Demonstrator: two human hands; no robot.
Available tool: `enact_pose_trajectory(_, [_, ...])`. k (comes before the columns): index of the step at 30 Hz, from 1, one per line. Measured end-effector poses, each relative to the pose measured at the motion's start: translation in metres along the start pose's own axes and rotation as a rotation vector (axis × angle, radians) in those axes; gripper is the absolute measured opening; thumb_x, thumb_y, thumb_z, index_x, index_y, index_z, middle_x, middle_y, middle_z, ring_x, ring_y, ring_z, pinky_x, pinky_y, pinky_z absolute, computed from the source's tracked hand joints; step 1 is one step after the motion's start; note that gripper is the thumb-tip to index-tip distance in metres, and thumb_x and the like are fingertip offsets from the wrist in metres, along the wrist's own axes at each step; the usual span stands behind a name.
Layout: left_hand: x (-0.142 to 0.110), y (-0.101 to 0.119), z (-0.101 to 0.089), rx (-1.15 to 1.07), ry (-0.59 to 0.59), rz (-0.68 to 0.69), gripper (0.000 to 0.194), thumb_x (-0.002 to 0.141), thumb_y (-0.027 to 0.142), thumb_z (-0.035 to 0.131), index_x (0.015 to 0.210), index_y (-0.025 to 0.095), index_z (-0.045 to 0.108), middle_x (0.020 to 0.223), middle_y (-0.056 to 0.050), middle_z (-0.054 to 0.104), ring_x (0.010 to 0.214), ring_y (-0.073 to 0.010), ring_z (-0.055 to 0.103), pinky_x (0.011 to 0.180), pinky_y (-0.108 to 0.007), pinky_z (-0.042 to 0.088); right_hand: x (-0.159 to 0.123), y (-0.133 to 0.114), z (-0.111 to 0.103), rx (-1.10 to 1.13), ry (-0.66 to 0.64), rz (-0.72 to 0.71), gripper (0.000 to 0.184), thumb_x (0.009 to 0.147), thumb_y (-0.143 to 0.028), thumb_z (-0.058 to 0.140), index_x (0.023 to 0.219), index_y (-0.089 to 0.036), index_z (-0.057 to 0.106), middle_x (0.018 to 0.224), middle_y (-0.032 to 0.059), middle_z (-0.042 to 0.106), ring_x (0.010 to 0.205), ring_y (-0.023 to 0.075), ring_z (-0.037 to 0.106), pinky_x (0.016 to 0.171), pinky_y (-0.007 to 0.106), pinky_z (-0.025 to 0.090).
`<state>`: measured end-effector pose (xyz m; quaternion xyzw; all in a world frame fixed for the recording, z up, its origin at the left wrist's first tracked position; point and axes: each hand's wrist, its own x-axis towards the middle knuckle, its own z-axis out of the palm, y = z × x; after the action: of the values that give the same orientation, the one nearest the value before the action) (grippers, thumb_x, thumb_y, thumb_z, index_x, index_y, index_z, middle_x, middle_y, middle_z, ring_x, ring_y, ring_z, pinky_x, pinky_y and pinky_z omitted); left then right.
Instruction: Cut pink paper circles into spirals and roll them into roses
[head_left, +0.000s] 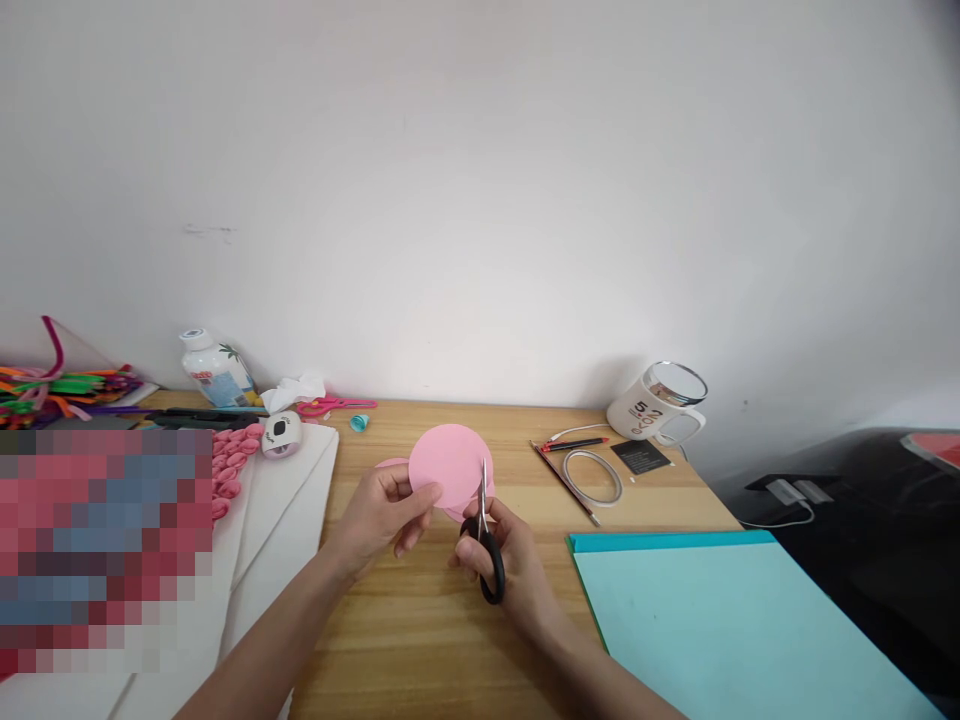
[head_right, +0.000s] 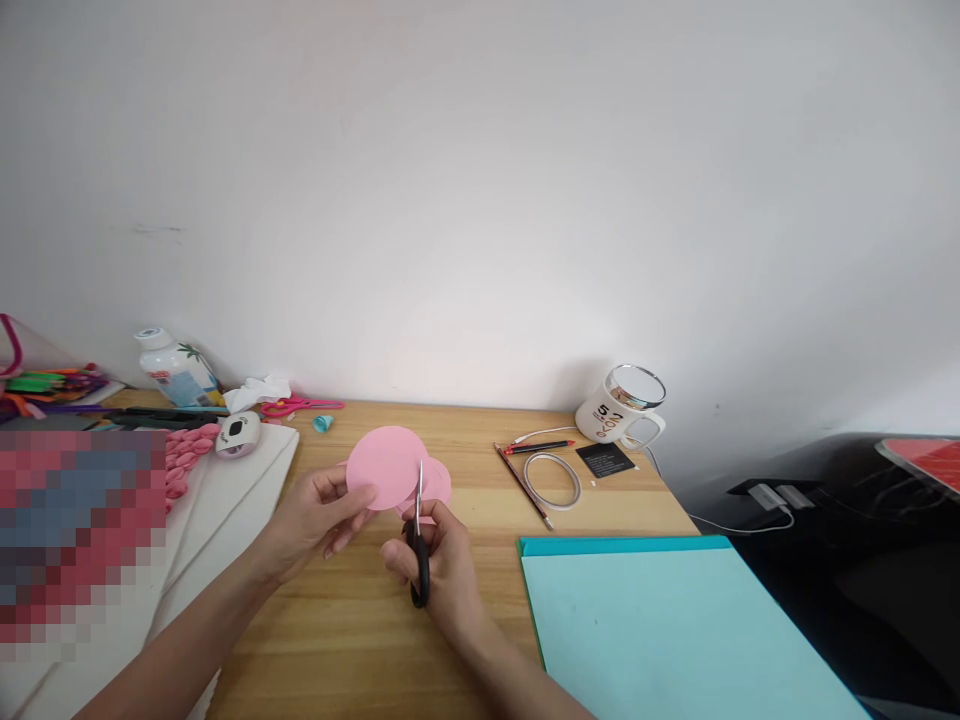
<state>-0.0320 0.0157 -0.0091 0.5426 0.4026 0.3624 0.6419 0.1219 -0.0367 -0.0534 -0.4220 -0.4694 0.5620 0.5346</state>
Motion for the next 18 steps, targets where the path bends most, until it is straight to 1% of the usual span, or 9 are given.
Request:
enact_pose_trajectory(3, [-0.0006, 0.0009, 0.0011, -0.057, -0.045, -0.012, 0.031, 0.072, 0.040, 0.067, 0.064, 0.013, 0.054, 0.051, 0.003, 0.058, 0.030, -0.0055, 0.045, 0.026, -0.015, 0.032, -0.0005, 0.0005, 0.0009, -0.007, -0.006, 0.011, 0.046, 0.065, -0.054, 0.070, 0.086, -0.020, 0.049, 0.053, -0.0089, 0.037, 0.044, 0.0077, 0.036, 0.041, 0.019, 0.028])
enact_pose_trajectory(5, [-0.0003, 0.0005, 0.0015, -0.081, -0.046, -0.014, 0.030, 0.072, 0.039, 0.067, 0.065, 0.013, 0.055, 0.053, 0.001, 0.060, 0.030, -0.0066, 0.047, 0.026, -0.015, 0.033, -0.0010, 0.0011, 0.0020, -0.012, -0.008, 0.020, 0.045, 0.065, -0.054, 0.070, 0.086, -0.020, 0.048, 0.053, -0.0089, 0.038, 0.045, 0.0081, 0.037, 0.041, 0.019, 0.030])
enact_pose_trajectory(9, [0.0014, -0.0027, 0.0013, -0.053, 0.004, -0.020, 0.030, 0.068, 0.037, 0.071, 0.061, 0.013, 0.056, 0.050, 0.003, 0.058, 0.029, -0.0054, 0.045, 0.025, -0.015, 0.032, -0.0027, 0.0027, 0.0044, -0.005, -0.020, 0.030, 0.045, 0.065, -0.052, 0.070, 0.083, -0.021, 0.045, 0.053, -0.0093, 0.037, 0.046, 0.0080, 0.036, 0.042, 0.019, 0.029])
enact_pose_trajectory(13, [0.0022, -0.0066, 0.0003, 0.001, 0.012, -0.023, 0.031, 0.068, 0.037, 0.071, 0.056, 0.012, 0.058, 0.046, 0.003, 0.054, 0.028, -0.0048, 0.043, 0.024, -0.015, 0.029, -0.0031, 0.0019, 0.0053, 0.016, -0.037, 0.006, 0.044, 0.066, -0.049, 0.071, 0.086, -0.021, 0.044, 0.054, -0.0102, 0.036, 0.047, 0.0074, 0.031, 0.043, 0.019, 0.025])
enact_pose_trajectory(15, [0.0022, -0.0078, -0.0003, 0.024, -0.003, -0.033, 0.032, 0.069, 0.037, 0.070, 0.054, 0.012, 0.058, 0.045, 0.003, 0.053, 0.027, -0.0045, 0.043, 0.025, -0.015, 0.028, -0.0022, 0.0001, 0.0050, 0.033, -0.029, -0.012, 0.045, 0.066, -0.045, 0.073, 0.089, -0.021, 0.043, 0.056, -0.0099, 0.038, 0.048, 0.0072, 0.029, 0.044, 0.019, 0.023])
enact_pose_trajectory(18, [0.0022, -0.0085, -0.0012, 0.040, -0.025, -0.042, 0.036, 0.069, 0.038, 0.070, 0.049, 0.012, 0.055, 0.045, 0.003, 0.053, 0.028, -0.0041, 0.043, 0.025, -0.014, 0.027, -0.0001, -0.0030, 0.0041, 0.053, -0.017, -0.030, 0.050, 0.064, -0.042, 0.076, 0.094, -0.020, 0.043, 0.062, -0.0071, 0.047, 0.053, 0.0088, 0.035, 0.048, 0.021, 0.025])
